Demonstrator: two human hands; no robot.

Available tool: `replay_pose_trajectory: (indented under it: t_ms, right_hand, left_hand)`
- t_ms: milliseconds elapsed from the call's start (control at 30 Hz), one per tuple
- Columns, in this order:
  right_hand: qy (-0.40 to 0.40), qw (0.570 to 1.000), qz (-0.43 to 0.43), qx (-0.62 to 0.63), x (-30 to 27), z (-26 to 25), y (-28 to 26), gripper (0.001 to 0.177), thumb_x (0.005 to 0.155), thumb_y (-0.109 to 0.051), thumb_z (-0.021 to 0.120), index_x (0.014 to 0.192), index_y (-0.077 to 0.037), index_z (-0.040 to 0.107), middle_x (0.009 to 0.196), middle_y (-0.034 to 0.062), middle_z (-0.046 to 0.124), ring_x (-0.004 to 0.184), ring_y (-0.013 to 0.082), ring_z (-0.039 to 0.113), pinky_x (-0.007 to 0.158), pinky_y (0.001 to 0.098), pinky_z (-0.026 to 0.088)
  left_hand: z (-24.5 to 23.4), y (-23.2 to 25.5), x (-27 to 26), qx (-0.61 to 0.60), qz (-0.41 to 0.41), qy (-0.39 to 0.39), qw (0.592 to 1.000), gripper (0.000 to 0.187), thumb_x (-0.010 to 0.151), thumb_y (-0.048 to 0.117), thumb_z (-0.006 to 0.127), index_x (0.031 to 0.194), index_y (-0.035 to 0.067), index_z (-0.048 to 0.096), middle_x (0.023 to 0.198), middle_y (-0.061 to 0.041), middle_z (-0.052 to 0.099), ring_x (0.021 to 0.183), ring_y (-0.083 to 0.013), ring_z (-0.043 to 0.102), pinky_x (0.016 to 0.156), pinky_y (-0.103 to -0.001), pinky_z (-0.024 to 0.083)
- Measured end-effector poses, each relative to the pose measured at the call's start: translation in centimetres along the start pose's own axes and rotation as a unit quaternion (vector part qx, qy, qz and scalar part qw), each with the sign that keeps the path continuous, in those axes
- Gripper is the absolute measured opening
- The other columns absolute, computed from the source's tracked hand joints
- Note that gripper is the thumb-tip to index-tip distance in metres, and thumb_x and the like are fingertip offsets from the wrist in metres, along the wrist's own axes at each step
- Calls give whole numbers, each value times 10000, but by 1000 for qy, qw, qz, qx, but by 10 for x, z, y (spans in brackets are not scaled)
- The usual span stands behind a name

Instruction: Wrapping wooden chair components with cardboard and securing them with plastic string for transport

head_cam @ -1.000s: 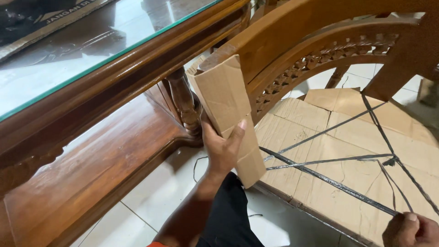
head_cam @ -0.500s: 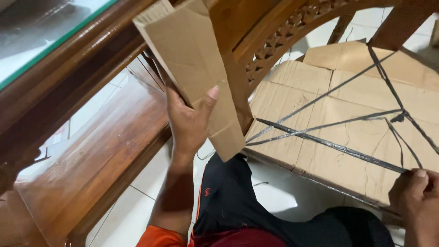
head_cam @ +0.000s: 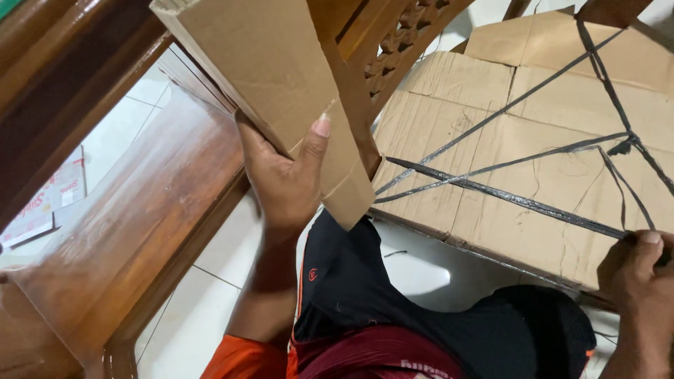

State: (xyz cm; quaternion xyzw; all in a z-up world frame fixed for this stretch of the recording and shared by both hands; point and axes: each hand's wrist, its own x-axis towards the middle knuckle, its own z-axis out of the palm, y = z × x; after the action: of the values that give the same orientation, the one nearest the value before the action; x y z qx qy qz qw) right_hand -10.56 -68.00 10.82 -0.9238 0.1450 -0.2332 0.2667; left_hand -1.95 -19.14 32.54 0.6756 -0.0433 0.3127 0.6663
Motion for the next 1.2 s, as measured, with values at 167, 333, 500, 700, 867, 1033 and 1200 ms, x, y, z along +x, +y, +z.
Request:
replay_pose_trajectory:
  t_ms: [167,333,500,700,867,1033,1200]
  right_hand:
    - [41,999,-34,11,1,10,11,337,1406,-121,454,1336,135,661,1141,280,691,1021,408,653,898,464,479]
    - [6,1000,-2,5,0,0,-4,379,1405,-177,409,1328,100,656,1113,273,661,1007,420,623,872,489,443]
    - [12,1000,7,9,2,1,-4,373,1416,-197,460,1345,120,644,1060,264,655,942,386,623,798,480,454]
    - [13,998,59,27,12,-9,-33,311,1395,-256,472,1321,-39,683,1110,209,671,1006,388,634,849,494,451]
    - [50,944,125,303,29,-17,-150,238,1186,-228,529,1168,-54,690,774,-54,452,665,44,387,585,253,256]
    - [-130,944,-59,296,78,-57,-228,264,1175,-204,519,1016,-27,634,722,16,436,691,121,432,802,305,459]
    - [-198,935,-67,285,114,-75,-239,324,1184,-283,500,1216,-1,657,722,16,391,682,140,365,631,264,313]
  left_hand:
    - [18,-37,-10,105,56,148,982,640,888,270,773,1348,26,400,1308,-170,591,1212,-268,613,1061,-401,540]
    - [18,-41,-9,51,46,140,988,641,880,262,791,1330,40,392,1313,-163,593,1215,-258,624,1057,-389,561]
    - [25,-47,-6,48,51,159,985,563,886,221,784,1259,26,409,1240,-161,620,1134,-220,640,1012,-363,566]
    - [32,-18,6,30,37,160,986,365,853,147,772,1112,26,545,1148,-149,674,1055,-236,682,976,-364,596]
    - [42,-17,13,127,74,221,964,437,798,220,838,1120,-2,643,1070,-162,741,945,-260,740,858,-388,618]
    - [39,-24,11,154,106,213,959,442,833,223,860,1110,-15,611,1097,-177,722,1018,-288,712,920,-423,592]
    - [36,-27,13,140,158,201,957,572,909,144,868,1329,-52,533,1322,-215,638,1285,-330,617,1166,-454,492]
